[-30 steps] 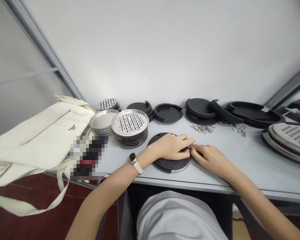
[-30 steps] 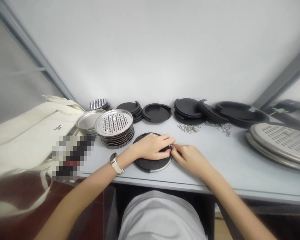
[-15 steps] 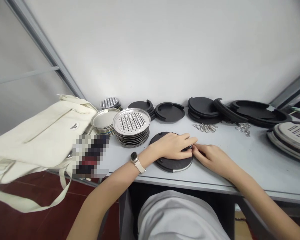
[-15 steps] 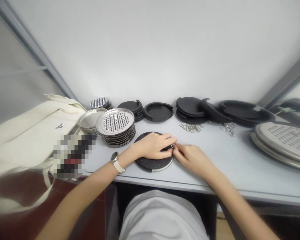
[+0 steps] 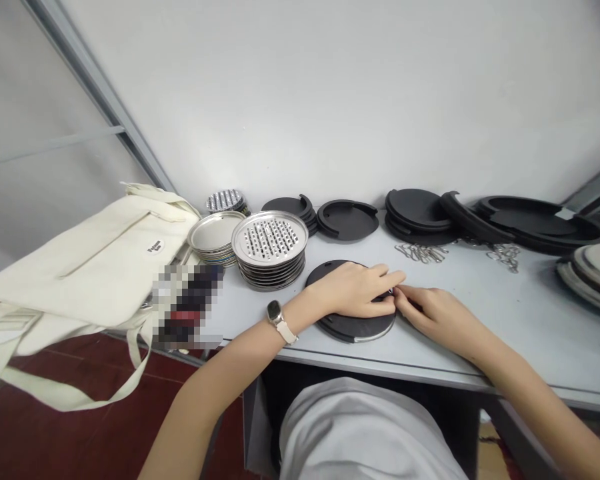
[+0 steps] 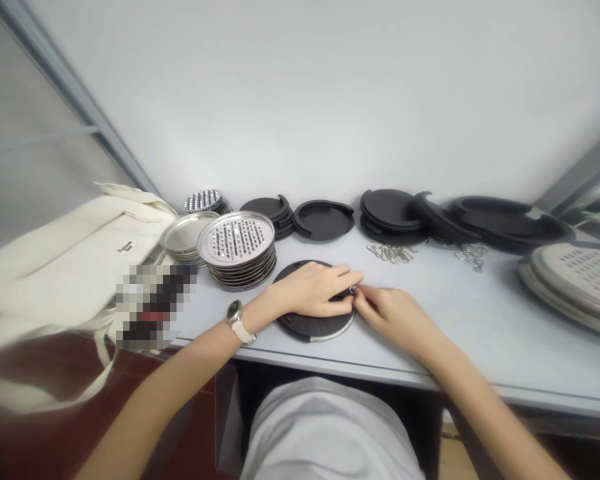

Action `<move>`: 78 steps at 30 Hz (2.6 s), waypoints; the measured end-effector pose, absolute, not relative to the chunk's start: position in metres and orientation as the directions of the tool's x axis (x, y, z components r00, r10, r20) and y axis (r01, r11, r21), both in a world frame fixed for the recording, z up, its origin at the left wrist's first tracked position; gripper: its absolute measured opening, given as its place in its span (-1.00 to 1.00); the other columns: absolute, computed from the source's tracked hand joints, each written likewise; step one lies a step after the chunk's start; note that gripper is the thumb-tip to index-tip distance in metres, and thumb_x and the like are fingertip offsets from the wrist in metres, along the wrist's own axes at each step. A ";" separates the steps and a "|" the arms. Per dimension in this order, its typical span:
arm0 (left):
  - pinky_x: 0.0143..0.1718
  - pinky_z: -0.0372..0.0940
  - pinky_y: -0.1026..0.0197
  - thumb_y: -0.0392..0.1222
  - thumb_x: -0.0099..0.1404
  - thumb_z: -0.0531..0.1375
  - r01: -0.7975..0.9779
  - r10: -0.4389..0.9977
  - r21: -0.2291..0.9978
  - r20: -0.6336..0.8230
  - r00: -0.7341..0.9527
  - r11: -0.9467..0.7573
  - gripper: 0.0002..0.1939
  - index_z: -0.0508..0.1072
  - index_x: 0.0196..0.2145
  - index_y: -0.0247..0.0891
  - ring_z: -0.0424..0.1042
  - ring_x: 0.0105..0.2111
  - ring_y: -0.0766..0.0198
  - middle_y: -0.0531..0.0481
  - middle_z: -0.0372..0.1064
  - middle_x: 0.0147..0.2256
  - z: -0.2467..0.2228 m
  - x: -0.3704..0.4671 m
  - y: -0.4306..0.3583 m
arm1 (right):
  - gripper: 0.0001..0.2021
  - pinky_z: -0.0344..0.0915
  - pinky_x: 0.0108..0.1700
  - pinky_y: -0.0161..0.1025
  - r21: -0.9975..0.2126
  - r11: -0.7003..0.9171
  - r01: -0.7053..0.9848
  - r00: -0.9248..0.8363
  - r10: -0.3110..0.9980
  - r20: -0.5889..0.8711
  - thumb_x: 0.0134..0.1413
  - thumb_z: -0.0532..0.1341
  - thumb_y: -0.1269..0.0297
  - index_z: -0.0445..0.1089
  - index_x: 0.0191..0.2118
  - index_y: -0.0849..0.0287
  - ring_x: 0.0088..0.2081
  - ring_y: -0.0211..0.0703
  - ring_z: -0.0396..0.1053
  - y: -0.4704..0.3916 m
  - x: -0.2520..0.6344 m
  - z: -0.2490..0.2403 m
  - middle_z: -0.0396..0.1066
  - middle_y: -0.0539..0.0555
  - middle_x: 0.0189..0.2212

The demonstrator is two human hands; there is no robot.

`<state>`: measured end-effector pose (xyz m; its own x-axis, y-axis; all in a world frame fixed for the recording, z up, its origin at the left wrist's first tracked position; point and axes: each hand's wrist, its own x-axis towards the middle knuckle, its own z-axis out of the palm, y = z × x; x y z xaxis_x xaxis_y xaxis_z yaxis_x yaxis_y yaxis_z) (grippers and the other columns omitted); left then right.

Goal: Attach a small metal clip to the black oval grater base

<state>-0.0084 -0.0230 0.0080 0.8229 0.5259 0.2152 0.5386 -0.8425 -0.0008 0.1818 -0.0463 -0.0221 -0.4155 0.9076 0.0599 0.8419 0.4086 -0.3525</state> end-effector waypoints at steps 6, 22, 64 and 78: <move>-0.48 0.15 0.21 -0.09 0.34 -0.06 0.531 0.514 -0.009 0.237 0.825 -0.847 -0.73 0.25 -0.10 -0.27 0.38 -0.44 0.22 -0.03 0.31 -0.28 0.008 -0.008 -0.024 | -0.63 0.10 -0.46 -0.29 -0.354 0.401 0.845 -0.415 0.909 0.040 0.24 -0.11 0.17 0.29 -0.48 0.14 -0.54 -0.14 0.35 -0.045 0.182 -0.023 0.47 0.10 -0.54; -0.46 0.18 0.19 -0.10 0.33 -0.05 0.535 0.529 0.030 0.206 0.823 -0.844 -0.73 0.26 -0.10 -0.27 0.38 -0.44 0.20 -0.04 0.31 -0.28 0.010 -0.009 -0.024 | -0.65 0.11 -0.43 -0.26 -0.367 0.390 0.845 -0.416 0.909 0.010 0.25 -0.12 0.19 0.29 -0.45 0.15 -0.51 -0.09 0.37 -0.047 0.181 -0.019 0.48 0.15 -0.51; -0.45 0.21 0.14 -0.11 0.34 -0.06 0.523 0.521 0.040 0.170 0.836 -0.852 -0.70 0.24 -0.03 -0.23 0.38 -0.40 0.16 -0.08 0.28 -0.21 0.005 -0.009 -0.022 | -0.66 0.14 -0.45 -0.26 -0.382 0.362 0.850 -0.393 0.919 -0.002 0.21 -0.07 0.16 0.32 -0.47 0.13 -0.53 -0.09 0.37 -0.045 0.183 -0.024 0.47 0.11 -0.55; -0.45 0.18 0.18 -0.09 0.35 -0.08 0.526 0.522 0.037 0.189 0.831 -0.850 -0.72 0.24 -0.06 -0.23 0.38 -0.41 0.19 -0.06 0.31 -0.22 0.006 -0.010 -0.022 | -0.63 0.10 -0.44 -0.25 -0.344 0.387 0.855 -0.415 0.910 -0.008 0.23 -0.12 0.17 0.24 -0.53 0.13 -0.56 -0.11 0.33 -0.045 0.182 -0.023 0.44 0.12 -0.58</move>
<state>-0.0100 -0.0218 0.0064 0.8314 0.5224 0.1895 0.5256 -0.8499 0.0372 0.1823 -0.0451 -0.0229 -0.4153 0.9096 -0.0083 0.8553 0.3873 -0.3440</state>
